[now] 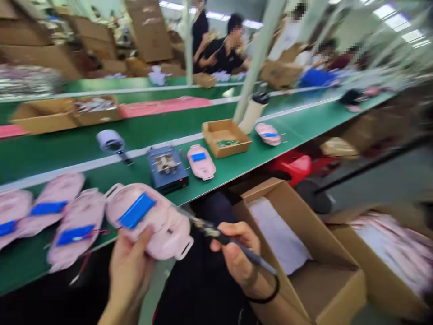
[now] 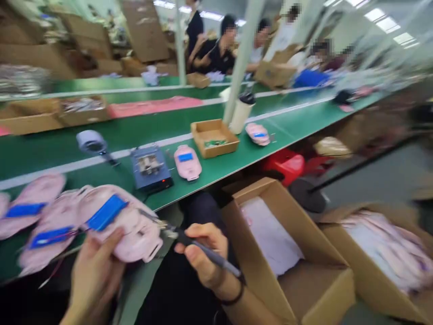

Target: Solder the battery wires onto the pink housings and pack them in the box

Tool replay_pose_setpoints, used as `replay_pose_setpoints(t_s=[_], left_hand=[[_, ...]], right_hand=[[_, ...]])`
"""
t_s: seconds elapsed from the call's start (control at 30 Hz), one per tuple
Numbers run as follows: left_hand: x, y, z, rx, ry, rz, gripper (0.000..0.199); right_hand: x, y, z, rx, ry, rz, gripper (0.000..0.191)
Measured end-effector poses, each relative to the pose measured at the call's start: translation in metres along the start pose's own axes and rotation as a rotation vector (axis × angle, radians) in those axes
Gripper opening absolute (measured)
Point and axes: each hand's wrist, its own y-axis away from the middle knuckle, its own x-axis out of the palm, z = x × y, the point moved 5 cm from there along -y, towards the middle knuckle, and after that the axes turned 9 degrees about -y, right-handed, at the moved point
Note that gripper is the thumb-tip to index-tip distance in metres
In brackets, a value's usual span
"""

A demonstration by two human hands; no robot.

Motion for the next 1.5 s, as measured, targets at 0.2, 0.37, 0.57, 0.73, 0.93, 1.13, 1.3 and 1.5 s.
replay_pose_setpoints(t_s=[0.2,0.37,0.57,0.73,0.93,1.13,1.3,1.5], left_hand=[[-0.014,0.025,-0.008,0.154,0.068,-0.138,0.069],[-0.009,0.031,-0.011,0.319,0.031,-0.193,0.060],[-0.012,0.035,-0.017,0.494,-0.067,-0.260,0.062],[-0.012,0.040,-0.019,0.546,-0.089,-0.323,0.060],[-0.012,0.043,-0.020,0.542,-0.107,-0.330,0.062],[-0.012,0.044,-0.019,0.542,-0.082,-0.331,0.059],[-0.012,0.045,-0.017,0.540,-0.057,-0.317,0.068],[-0.014,0.044,-0.013,0.535,-0.077,-0.313,0.069]], right_hand=[[-0.011,0.022,-0.014,-0.091,0.218,-0.078,0.019],[-0.009,0.027,-0.016,-0.319,0.268,-0.062,0.057],[-0.010,0.023,-0.012,-0.169,0.446,0.087,0.038],[-0.004,0.022,-0.011,-0.153,0.448,0.123,0.023],[-0.011,0.029,-0.020,-0.268,0.484,0.047,0.016],[-0.028,0.041,-0.031,-0.191,0.503,-0.046,0.022],[-0.027,0.040,-0.029,-0.166,0.552,-0.049,0.016],[-0.026,0.036,-0.030,-0.241,0.539,-0.076,0.013]])
